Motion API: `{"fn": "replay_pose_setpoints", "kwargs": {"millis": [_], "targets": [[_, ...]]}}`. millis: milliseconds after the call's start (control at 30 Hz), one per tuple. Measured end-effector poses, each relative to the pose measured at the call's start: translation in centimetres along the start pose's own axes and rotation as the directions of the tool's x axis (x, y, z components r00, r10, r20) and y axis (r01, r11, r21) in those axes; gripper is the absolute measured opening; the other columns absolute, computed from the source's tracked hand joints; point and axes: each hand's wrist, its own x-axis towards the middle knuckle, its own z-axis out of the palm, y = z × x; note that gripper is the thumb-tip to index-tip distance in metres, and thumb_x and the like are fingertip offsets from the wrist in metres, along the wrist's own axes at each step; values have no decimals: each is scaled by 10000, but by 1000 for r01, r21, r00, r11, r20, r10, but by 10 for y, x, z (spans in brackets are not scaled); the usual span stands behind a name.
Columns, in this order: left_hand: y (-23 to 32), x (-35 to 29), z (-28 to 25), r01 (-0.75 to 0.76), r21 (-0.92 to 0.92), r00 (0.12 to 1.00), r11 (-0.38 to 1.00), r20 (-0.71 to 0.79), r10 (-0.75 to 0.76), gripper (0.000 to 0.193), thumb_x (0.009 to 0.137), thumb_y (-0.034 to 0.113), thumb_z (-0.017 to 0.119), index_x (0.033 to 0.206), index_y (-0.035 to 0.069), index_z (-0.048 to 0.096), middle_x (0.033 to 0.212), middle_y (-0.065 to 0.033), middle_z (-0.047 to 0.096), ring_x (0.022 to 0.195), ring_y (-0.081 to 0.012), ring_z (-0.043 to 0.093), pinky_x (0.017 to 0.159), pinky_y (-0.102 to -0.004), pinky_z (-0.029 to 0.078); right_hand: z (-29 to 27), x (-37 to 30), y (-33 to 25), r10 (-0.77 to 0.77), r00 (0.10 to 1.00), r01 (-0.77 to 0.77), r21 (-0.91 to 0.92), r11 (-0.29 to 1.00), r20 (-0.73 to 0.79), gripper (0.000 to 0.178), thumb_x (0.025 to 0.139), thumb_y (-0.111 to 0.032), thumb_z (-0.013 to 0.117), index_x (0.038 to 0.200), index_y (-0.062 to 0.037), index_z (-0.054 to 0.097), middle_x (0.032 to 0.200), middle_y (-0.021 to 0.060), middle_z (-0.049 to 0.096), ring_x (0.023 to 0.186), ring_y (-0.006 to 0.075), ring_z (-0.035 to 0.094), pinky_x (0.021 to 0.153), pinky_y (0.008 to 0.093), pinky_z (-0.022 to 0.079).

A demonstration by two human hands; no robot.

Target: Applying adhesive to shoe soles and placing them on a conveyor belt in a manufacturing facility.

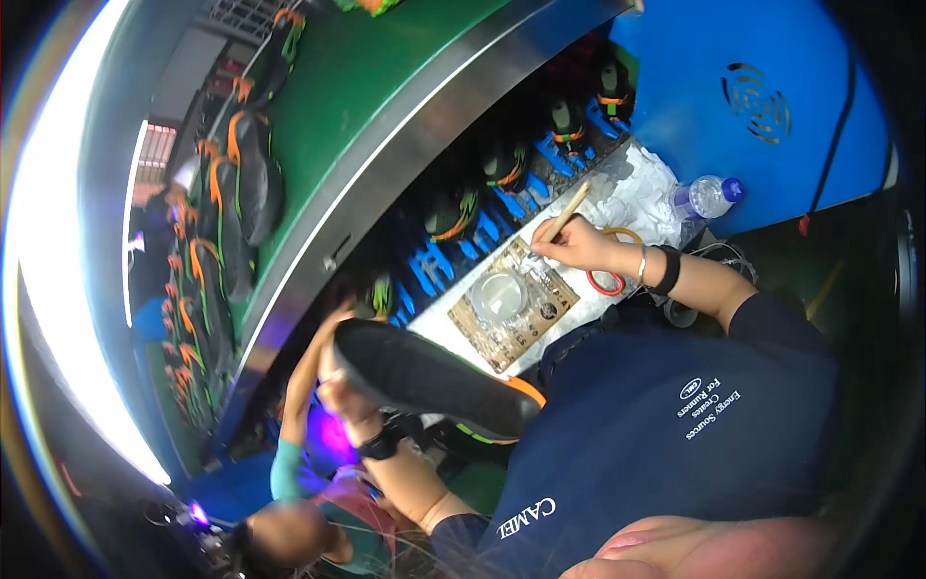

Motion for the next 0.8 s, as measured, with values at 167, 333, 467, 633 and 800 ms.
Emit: {"fn": "replay_pose_setpoints", "kwargs": {"millis": [167,333,467,633,800], "targets": [[-88,-61,-13,1,-444,957,896,-259,-130,809,698,585,493,1231,-5,340,1192,-174,431,1077,-307,435,911,-423,354,34,9,37,-27,995,32,-51,998,98,138,774,-147,585,786,-10,575,685,34,573,617,70,498,554,224,410],[-131,-94,11,-180,-717,944,673,-319,-87,771,685,453,594,1253,13,314,1283,-239,295,1152,-318,354,943,-432,314,49,21,50,-4,978,69,-305,950,208,138,750,-165,578,760,-28,571,637,69,548,542,137,487,519,264,395],[-156,-123,-3,-85,-669,967,739,-234,-100,770,668,417,621,1262,40,308,1291,-194,312,1157,-431,300,967,-475,264,55,23,55,23,970,76,-389,918,243,143,745,-168,572,745,-25,570,642,83,554,545,158,500,521,279,397],[-170,-154,-20,115,-572,942,812,-197,-272,751,582,219,719,1206,4,359,1183,-158,446,1067,-320,446,925,-416,326,60,24,55,21,967,110,-488,866,255,138,747,-161,570,745,-23,577,660,88,565,564,172,521,534,283,406],[-160,-138,-6,171,-591,909,789,-214,-357,760,578,194,747,1195,-1,349,1130,-105,475,1039,-255,463,905,-362,345,62,23,32,22,979,68,-424,903,203,136,749,-157,577,754,-21,582,668,72,570,574,151,526,543,267,415]]}}
